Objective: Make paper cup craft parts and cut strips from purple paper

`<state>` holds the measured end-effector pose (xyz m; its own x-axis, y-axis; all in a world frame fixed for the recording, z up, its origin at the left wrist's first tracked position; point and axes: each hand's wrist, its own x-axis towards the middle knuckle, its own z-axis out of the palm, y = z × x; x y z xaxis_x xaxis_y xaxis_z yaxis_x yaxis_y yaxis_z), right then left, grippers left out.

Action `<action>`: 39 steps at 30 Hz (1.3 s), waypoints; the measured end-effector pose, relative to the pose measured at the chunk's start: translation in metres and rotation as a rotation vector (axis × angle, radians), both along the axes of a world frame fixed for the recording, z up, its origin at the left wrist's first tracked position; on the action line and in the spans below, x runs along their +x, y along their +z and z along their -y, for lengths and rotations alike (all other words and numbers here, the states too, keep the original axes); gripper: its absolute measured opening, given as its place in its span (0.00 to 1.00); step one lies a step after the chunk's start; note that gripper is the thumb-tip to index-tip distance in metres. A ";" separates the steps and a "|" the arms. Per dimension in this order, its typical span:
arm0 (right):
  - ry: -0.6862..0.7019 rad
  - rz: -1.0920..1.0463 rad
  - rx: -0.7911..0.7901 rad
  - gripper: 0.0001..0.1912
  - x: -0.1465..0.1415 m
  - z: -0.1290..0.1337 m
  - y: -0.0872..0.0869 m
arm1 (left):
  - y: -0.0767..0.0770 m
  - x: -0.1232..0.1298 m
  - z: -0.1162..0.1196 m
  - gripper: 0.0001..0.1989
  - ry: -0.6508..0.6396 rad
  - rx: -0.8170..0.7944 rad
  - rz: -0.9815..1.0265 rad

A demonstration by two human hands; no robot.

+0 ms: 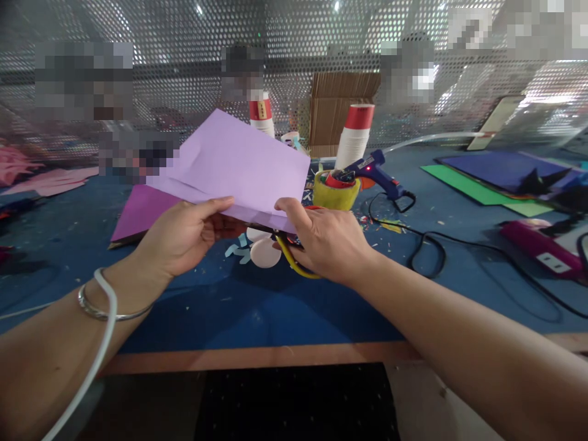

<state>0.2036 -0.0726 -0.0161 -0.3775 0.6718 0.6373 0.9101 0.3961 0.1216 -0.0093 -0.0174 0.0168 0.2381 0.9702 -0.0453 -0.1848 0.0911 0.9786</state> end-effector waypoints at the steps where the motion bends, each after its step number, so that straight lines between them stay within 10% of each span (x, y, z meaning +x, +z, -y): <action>1: -0.004 0.006 -0.002 0.24 0.000 0.000 0.000 | 0.000 0.000 0.000 0.02 -0.002 0.002 -0.002; 39: -0.004 -0.049 0.037 0.22 -0.003 0.000 -0.003 | 0.002 0.002 0.004 0.03 0.039 0.044 0.008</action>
